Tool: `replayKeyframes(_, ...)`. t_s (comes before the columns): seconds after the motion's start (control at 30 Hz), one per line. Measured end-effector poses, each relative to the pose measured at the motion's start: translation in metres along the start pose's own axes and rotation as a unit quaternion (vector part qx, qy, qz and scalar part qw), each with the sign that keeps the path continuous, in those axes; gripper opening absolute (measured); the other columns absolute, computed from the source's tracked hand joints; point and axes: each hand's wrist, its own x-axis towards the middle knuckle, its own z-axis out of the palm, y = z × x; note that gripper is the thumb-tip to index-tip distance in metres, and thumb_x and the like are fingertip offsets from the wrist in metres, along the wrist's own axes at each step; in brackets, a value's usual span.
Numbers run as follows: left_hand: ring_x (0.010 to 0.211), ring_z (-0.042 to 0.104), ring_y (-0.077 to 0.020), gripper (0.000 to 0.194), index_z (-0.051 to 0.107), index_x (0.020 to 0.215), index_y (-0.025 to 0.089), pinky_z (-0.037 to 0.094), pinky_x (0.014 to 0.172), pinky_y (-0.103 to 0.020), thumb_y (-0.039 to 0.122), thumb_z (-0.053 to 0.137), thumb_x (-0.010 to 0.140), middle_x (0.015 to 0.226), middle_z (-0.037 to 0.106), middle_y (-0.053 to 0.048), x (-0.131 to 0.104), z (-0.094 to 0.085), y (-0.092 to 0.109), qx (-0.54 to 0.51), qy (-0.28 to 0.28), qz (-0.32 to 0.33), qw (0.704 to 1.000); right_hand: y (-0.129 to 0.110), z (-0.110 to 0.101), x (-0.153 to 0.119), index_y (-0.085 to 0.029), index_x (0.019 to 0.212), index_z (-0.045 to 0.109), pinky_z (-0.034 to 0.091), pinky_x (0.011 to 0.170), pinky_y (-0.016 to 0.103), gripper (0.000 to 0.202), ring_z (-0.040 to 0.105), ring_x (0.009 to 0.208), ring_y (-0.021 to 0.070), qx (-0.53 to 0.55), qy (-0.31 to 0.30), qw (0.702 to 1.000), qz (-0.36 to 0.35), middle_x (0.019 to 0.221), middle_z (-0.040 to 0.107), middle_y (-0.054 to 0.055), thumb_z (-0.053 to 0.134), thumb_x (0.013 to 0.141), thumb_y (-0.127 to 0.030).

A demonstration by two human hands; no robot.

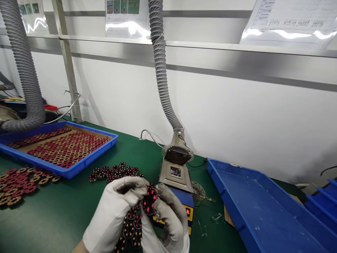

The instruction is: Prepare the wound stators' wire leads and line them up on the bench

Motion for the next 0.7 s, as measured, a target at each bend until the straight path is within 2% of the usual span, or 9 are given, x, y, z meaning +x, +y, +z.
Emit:
replayKeyframes(0.1, 0.067, 0.062, -0.0098, 0.022, 0.068, 0.070, 0.020, 0.049, 0.067, -0.013, 0.001, 0.060, 0.062, 0.074, 0.068, 0.001, -0.003, -0.001, -0.005, -0.046, 0.038, 0.108, 0.992, 0.000, 0.002, -0.001, -0.025, 0.103, 0.055, 0.052, 0.075, 0.025, 0.047, 0.059, 0.092, 0.0154, 0.010, 0.012, 1.000, 0.006, 0.104, 0.056, 0.003, 0.067, 0.063, -0.002)
replayKeyframes(0.17, 0.069, 0.061, -0.0084, 0.023, 0.068, 0.075, 0.023, 0.048, 0.064, -0.011, 0.004, 0.061, 0.064, 0.080, 0.068, 0.003, -0.003, -0.004, -0.005, -0.065, 0.033, 0.147, 0.986, -0.002, 0.004, 0.000, -0.025, 0.102, 0.055, 0.053, 0.072, 0.023, 0.046, 0.060, 0.090, 0.0146, 0.020, 0.014, 1.000, 0.019, 0.103, 0.056, 0.003, 0.067, 0.064, -0.002)
replayKeyframes(0.2, 0.070, 0.061, -0.0087, 0.027, 0.068, 0.079, 0.024, 0.047, 0.062, -0.010, 0.003, 0.062, 0.064, 0.085, 0.068, 0.003, -0.003, -0.005, -0.004, -0.058, 0.019, 0.140, 0.988, -0.003, 0.005, 0.000, -0.025, 0.102, 0.055, 0.053, 0.072, 0.023, 0.046, 0.060, 0.090, 0.0146, 0.025, 0.013, 0.999, 0.027, 0.103, 0.056, 0.002, 0.067, 0.064, -0.002)
replayKeyframes(0.27, 0.073, 0.062, -0.0105, 0.033, 0.068, 0.088, 0.022, 0.048, 0.061, -0.011, 0.002, 0.063, 0.062, 0.091, 0.068, -0.001, -0.003, -0.005, 0.001, -0.017, -0.012, 0.085, 0.996, -0.005, 0.006, 0.000, -0.026, 0.102, 0.055, 0.053, 0.072, 0.024, 0.047, 0.060, 0.091, 0.0152, 0.032, 0.011, 0.999, 0.034, 0.104, 0.056, 0.002, 0.067, 0.064, -0.002)
replayKeyframes(0.33, 0.073, 0.062, -0.0112, 0.031, 0.067, 0.089, 0.018, 0.049, 0.064, -0.012, 0.002, 0.063, 0.063, 0.087, 0.069, -0.003, -0.005, -0.003, 0.006, 0.016, -0.019, 0.035, 0.999, -0.006, 0.004, -0.001, -0.027, 0.102, 0.055, 0.052, 0.075, 0.025, 0.048, 0.059, 0.094, 0.0159, 0.034, 0.001, 0.999, 0.032, 0.106, 0.055, 0.003, 0.066, 0.064, 0.000)
replayKeyframes(0.4, 0.072, 0.061, -0.0113, 0.025, 0.067, 0.088, 0.015, 0.050, 0.068, -0.014, 0.004, 0.062, 0.066, 0.080, 0.069, -0.004, -0.007, 0.000, 0.008, 0.019, -0.010, 0.022, 1.000, -0.006, 0.002, -0.003, -0.026, 0.101, 0.056, 0.051, 0.078, 0.028, 0.046, 0.058, 0.096, 0.0169, 0.029, -0.023, 0.999, 0.026, 0.106, 0.056, 0.003, 0.064, 0.064, 0.001)
replayKeyframes(0.53, 0.068, 0.062, -0.0120, 0.022, 0.066, 0.086, 0.013, 0.050, 0.065, -0.015, 0.005, 0.063, 0.066, 0.076, 0.069, -0.005, -0.006, -0.002, 0.008, 0.030, -0.007, 0.021, 0.999, -0.005, -0.002, -0.004, -0.026, 0.098, 0.057, 0.052, 0.077, 0.029, 0.039, 0.058, 0.096, 0.0178, 0.026, -0.075, 0.997, 0.015, 0.106, 0.058, 0.003, 0.064, 0.067, -0.004)
replayKeyframes(0.63, 0.069, 0.063, -0.0122, 0.016, 0.066, 0.084, 0.016, 0.051, 0.068, -0.016, 0.010, 0.063, 0.069, 0.076, 0.069, -0.004, -0.001, -0.009, 0.007, -0.028, 0.018, 0.087, 0.996, -0.005, -0.002, -0.002, -0.025, 0.100, 0.057, 0.049, 0.082, 0.024, 0.043, 0.057, 0.098, 0.0145, 0.044, -0.074, 0.996, 0.023, 0.107, 0.057, 0.001, 0.065, 0.065, -0.002)
replayKeyframes(0.7, 0.073, 0.063, -0.0133, 0.019, 0.066, 0.086, 0.018, 0.051, 0.069, -0.017, 0.012, 0.064, 0.069, 0.081, 0.069, -0.003, 0.001, -0.012, 0.007, -0.062, 0.027, 0.122, 0.990, -0.005, -0.001, -0.001, -0.026, 0.100, 0.057, 0.047, 0.084, 0.023, 0.045, 0.057, 0.096, 0.0133, 0.050, -0.064, 0.996, 0.024, 0.107, 0.057, 0.000, 0.066, 0.064, -0.001)
